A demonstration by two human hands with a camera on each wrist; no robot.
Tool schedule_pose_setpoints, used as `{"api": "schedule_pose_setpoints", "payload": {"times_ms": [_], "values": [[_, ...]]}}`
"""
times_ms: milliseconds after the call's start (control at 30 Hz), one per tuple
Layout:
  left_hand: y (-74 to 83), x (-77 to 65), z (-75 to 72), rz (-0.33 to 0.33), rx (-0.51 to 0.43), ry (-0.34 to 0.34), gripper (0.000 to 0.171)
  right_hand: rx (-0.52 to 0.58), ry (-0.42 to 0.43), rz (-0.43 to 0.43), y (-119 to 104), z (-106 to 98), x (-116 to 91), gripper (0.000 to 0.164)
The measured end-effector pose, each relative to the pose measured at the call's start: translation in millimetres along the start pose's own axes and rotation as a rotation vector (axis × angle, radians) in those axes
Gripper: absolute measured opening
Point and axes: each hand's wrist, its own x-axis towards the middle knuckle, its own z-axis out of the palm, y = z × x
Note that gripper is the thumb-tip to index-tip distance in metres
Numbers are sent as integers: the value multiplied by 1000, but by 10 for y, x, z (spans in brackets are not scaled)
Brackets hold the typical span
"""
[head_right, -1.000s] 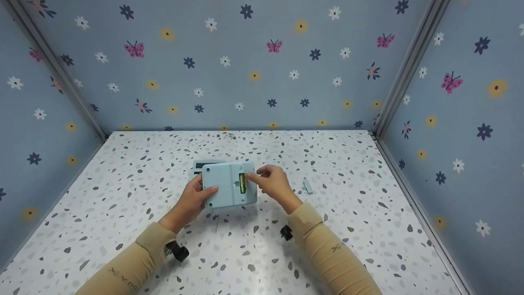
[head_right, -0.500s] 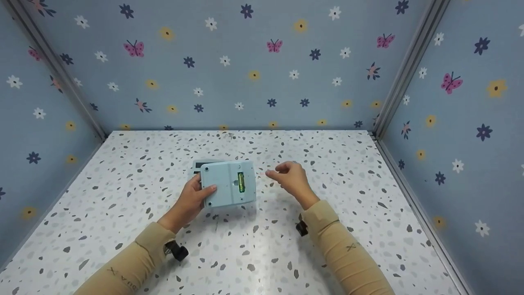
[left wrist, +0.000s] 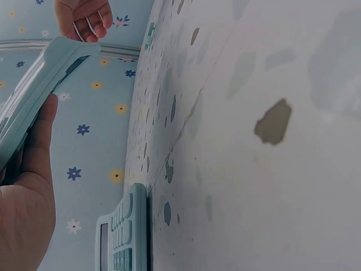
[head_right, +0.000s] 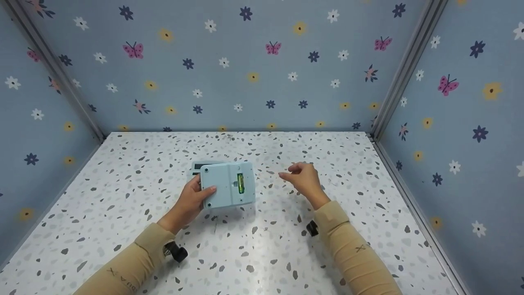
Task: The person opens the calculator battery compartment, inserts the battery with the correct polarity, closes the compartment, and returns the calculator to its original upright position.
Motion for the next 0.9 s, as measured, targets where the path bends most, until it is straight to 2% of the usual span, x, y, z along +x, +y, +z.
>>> {"api": "schedule_pose_setpoints", "payload": {"times_ms": [267, 600, 900], "values": [[11, -11, -3, 4, -6, 9, 61, -150, 65, -30, 123, -76, 19, 47], [11, -4, 6, 27, 13, -4, 63, -243, 93, -61, 232, -161, 68, 47], [3, 1, -2, 25, 9, -21, 63, -290, 72, 20, 360, -215, 154, 51]]}}
